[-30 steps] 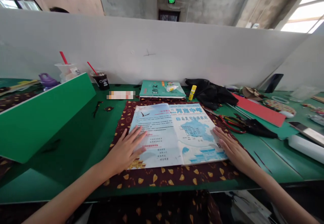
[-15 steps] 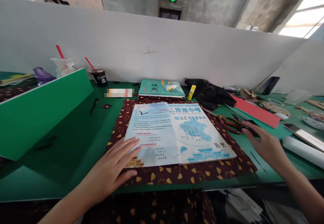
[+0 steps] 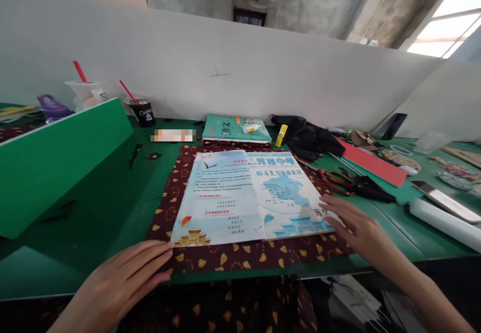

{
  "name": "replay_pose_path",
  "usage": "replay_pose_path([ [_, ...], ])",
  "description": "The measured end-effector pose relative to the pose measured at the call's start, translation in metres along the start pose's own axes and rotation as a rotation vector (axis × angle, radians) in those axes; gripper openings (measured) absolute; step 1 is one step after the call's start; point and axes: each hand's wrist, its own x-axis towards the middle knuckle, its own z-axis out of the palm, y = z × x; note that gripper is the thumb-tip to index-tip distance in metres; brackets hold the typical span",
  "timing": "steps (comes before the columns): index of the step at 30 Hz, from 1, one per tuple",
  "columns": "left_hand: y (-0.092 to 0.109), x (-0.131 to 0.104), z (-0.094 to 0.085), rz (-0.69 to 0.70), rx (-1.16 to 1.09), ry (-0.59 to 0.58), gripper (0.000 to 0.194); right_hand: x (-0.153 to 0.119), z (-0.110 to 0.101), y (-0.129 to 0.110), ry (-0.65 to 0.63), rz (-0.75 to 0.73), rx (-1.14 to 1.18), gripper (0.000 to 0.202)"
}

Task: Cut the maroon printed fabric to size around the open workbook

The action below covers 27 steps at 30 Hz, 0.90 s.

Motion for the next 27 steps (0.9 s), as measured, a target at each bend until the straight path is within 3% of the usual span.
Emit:
replay_pose_path([
  [2,-0.005,0.013,-0.011,0.006,0.019,0.028,0.054,-0.004,0.004,-0.017,-0.056,-0.044,0.026,0.033],
  [5,-0.021,0.046,-0.018,-0.085,0.087,0.047,0.048,0.016,0.015,-0.016,-0.048,-0.042,0.028,0.035],
  [8,-0.042,0.082,-0.008,-0.180,0.182,-0.127,0.070,0.053,0.032,0.001,-0.026,-0.007,0.009,0.044],
  [11,-0.060,0.102,0.007,-0.228,0.235,-0.313,0.085,0.081,0.050,0.013,-0.073,0.004,-0.010,0.054],
  [14,-0.068,0.101,0.012,-0.254,0.259,-0.361,0.089,0.088,0.064,0.018,-0.148,0.033,-0.028,0.062],
  [20,-0.074,0.088,-0.002,-0.228,0.256,-0.403,0.091,0.082,0.079,0.008,-0.285,0.115,-0.088,0.069],
  [27,-0.092,0.079,-0.008,-0.259,0.278,-0.417,0.092,0.087,0.081,-0.013,-0.313,0.099,-0.122,0.069],
])
